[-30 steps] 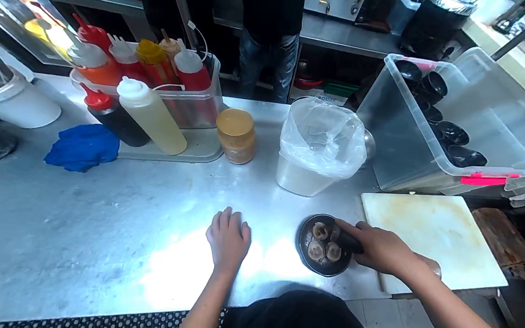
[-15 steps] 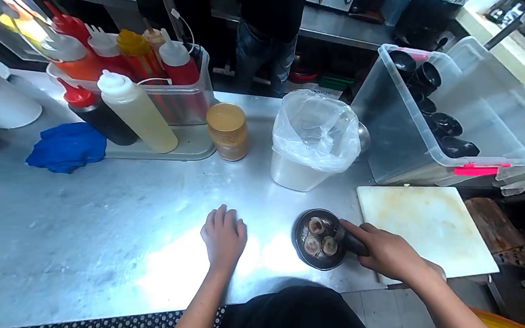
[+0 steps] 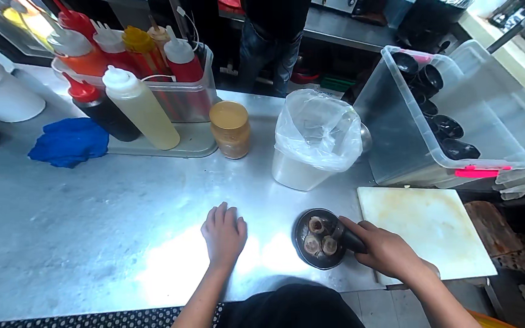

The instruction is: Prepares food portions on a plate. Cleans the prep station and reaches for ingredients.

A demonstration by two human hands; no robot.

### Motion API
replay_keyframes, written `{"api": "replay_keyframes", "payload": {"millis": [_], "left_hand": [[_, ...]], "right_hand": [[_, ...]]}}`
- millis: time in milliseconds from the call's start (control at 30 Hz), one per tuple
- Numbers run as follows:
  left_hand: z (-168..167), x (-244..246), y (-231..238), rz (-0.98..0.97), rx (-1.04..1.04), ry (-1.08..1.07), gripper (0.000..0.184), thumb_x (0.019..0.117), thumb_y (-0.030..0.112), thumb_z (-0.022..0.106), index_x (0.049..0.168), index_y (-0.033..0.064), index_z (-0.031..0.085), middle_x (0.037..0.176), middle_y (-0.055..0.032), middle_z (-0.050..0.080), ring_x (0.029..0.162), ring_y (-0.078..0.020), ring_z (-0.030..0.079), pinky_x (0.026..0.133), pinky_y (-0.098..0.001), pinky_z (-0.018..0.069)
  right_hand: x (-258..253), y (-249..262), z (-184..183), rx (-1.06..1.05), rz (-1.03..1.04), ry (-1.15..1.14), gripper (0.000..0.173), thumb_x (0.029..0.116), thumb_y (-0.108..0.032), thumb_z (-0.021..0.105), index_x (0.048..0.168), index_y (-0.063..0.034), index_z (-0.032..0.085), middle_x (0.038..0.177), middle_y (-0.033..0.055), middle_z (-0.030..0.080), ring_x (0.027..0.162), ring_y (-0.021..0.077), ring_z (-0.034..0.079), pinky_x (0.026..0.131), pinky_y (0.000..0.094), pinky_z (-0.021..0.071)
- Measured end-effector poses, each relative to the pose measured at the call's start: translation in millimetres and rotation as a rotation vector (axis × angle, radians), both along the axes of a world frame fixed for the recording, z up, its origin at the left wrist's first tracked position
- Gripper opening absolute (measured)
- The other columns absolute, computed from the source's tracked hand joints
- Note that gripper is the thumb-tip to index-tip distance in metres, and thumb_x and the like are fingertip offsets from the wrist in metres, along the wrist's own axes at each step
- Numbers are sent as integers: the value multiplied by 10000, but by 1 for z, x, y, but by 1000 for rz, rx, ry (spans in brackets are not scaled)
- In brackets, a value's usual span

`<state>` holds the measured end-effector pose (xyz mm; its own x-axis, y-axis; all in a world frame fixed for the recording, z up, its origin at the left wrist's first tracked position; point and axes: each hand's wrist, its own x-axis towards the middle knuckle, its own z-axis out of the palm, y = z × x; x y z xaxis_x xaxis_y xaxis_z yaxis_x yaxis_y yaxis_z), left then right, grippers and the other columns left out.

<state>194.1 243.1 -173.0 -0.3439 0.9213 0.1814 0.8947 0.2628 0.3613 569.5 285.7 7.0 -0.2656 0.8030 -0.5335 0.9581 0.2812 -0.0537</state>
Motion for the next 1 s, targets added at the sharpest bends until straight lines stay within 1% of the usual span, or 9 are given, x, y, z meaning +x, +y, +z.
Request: {"api": "replay_keyframes", "payload": {"millis": [100, 200, 267, 400, 500, 633, 800, 1000], "left_hand": [[-1, -1, 0, -2, 11, 2, 447, 977, 422, 392, 1199, 185, 699, 1481, -47, 542, 1408, -310, 433, 1079, -575, 343], [-3, 0, 1, 0, 8, -2, 448, 977, 431, 394, 1195, 188, 701, 1483, -41, 542, 1409, -306, 433, 1082, -575, 342], [-1, 0, 0, -4, -1, -3, 457, 978, 432, 391, 1207, 184, 699, 1489, -49, 536, 1414, -317, 427, 1086, -587, 338], [0, -1, 1, -9, 0, -5, 458, 973, 433, 398, 1202, 177, 701, 1481, -58, 542, 1410, -321, 430, 1082, -597, 337], [1, -1, 1, -20, -5, -10, 463, 975, 434, 397, 1208, 170, 699, 1479, -71, 544, 1415, -337, 429, 1083, -612, 339], [0, -2, 0, -16, -3, -9, 469, 973, 440, 391, 1203, 170, 698, 1482, -69, 541, 1420, -332, 421, 1083, -609, 334], [0, -1, 1, -11, -1, 1, 467, 973, 438, 386, 1195, 172, 698, 1479, -76, 543, 1413, -334, 430, 1075, -601, 343], [0, -1, 1, -10, 16, 3, 462, 973, 431, 386, 1195, 172, 698, 1470, -66, 550, 1410, -332, 431, 1068, -598, 344]], "right_hand": [[9, -7, 4, 36, -23, 73, 917, 812, -364, 766, 1593, -462, 295, 1311, 97, 630, 988, 320, 693, 784, 557, 585], [18, -17, 11, 21, -42, 104, 929, 806, -370, 783, 1595, -448, 299, 1321, 94, 621, 977, 302, 697, 776, 552, 593], [25, -26, 13, 14, -30, 93, 934, 798, -358, 789, 1590, -455, 305, 1309, 95, 630, 970, 307, 700, 759, 551, 594], [35, -38, 11, -48, -6, 1, 963, 781, -319, 798, 1581, -492, 291, 1302, 123, 636, 972, 355, 695, 747, 578, 581], [41, -45, 5, -76, -19, -15, 957, 799, -310, 787, 1582, -504, 273, 1307, 132, 631, 989, 378, 687, 760, 596, 574], [44, -51, 1, -80, -36, -10, 942, 808, -305, 772, 1583, -503, 275, 1307, 131, 630, 993, 370, 688, 764, 589, 575], [42, -53, -2, -36, -48, 7, 942, 799, -289, 777, 1581, -490, 292, 1293, 126, 638, 977, 360, 693, 751, 575, 580], [45, -53, -2, -6, -59, 6, 944, 803, -297, 775, 1583, -495, 283, 1304, 123, 631, 968, 352, 695, 749, 564, 584]]}}
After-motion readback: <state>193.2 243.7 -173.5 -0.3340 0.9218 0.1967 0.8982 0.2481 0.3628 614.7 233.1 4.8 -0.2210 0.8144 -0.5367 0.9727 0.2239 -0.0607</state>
